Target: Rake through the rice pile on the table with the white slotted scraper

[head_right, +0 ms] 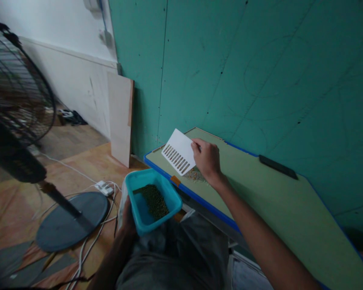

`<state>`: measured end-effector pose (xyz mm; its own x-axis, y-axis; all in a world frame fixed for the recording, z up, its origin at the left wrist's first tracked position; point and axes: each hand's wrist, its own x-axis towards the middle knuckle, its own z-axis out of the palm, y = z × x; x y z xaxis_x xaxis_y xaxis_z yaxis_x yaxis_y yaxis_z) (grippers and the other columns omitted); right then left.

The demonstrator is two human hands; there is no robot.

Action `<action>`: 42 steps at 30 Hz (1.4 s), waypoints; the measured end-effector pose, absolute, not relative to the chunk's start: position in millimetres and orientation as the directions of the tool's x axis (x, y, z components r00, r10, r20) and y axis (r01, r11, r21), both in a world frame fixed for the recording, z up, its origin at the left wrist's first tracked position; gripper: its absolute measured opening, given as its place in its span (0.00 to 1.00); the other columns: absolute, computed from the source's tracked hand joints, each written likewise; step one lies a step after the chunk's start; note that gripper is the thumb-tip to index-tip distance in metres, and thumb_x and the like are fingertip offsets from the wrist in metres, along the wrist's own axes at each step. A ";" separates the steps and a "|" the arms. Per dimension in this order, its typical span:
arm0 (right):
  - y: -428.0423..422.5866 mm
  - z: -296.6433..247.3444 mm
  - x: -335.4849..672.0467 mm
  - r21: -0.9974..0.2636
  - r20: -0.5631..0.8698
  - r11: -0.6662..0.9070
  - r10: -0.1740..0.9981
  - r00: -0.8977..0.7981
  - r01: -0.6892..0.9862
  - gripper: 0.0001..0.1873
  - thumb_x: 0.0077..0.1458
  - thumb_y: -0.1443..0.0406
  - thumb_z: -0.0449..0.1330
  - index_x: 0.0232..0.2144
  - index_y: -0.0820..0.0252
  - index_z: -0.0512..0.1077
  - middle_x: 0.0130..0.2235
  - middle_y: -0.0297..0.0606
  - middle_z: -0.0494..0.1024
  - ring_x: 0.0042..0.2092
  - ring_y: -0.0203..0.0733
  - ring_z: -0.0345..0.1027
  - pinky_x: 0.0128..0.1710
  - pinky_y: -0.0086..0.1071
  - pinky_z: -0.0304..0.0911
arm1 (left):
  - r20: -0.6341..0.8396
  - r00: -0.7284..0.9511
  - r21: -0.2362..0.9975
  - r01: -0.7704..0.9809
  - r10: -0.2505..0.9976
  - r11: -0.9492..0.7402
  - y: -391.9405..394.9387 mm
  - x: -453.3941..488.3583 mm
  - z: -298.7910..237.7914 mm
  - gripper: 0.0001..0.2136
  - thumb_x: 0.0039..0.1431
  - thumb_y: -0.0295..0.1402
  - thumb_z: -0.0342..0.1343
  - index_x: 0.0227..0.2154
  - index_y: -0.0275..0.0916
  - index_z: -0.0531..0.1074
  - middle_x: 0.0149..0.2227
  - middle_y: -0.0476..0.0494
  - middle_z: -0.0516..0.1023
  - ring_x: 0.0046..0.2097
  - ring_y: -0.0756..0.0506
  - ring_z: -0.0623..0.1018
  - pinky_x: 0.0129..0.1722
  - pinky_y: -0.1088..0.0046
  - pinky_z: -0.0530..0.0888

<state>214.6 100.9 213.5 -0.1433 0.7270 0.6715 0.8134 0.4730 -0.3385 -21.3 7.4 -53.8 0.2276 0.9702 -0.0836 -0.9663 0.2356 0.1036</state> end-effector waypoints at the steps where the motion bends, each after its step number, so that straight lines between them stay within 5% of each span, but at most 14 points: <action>1: 101.9 212.7 215.9 -0.335 0.673 0.468 0.726 -0.140 0.818 0.15 0.64 0.65 0.57 0.45 0.59 0.83 0.44 0.48 0.87 0.42 0.49 0.82 0.43 0.39 0.72 | -0.077 0.230 0.104 -0.966 0.970 0.237 7.1 -21.5 -53.4 0.26 0.73 0.42 0.39 0.46 0.40 0.85 0.50 0.36 0.86 0.63 0.33 0.75 0.68 0.47 0.62; 20: 131.6 192.6 252.6 -0.553 0.596 0.392 0.802 0.020 0.736 0.14 0.58 0.65 0.60 0.42 0.66 0.83 0.41 0.52 0.86 0.42 0.50 0.82 0.46 0.42 0.74 | -0.103 0.229 0.127 -0.962 0.968 0.241 8.6 -22.8 -57.3 0.23 0.73 0.44 0.44 0.50 0.40 0.83 0.50 0.35 0.86 0.64 0.32 0.75 0.68 0.47 0.62; 33: 141.5 191.9 271.7 -0.577 0.594 0.344 0.799 0.091 0.741 0.14 0.55 0.65 0.61 0.40 0.66 0.83 0.41 0.52 0.86 0.41 0.52 0.82 0.45 0.44 0.74 | -0.140 0.209 0.142 -0.963 0.968 0.229 7.8 -21.7 -48.5 0.28 0.73 0.46 0.39 0.45 0.41 0.85 0.48 0.35 0.86 0.63 0.33 0.76 0.66 0.46 0.64; 42: 131.1 203.0 251.5 -0.653 0.629 0.435 0.767 0.124 0.619 0.16 0.54 0.61 0.61 0.39 0.67 0.83 0.40 0.51 0.86 0.41 0.50 0.81 0.44 0.43 0.74 | -0.138 0.212 0.139 -0.963 0.967 0.231 6.9 -22.0 -52.3 0.24 0.73 0.43 0.42 0.44 0.41 0.85 0.48 0.36 0.87 0.63 0.33 0.76 0.67 0.47 0.63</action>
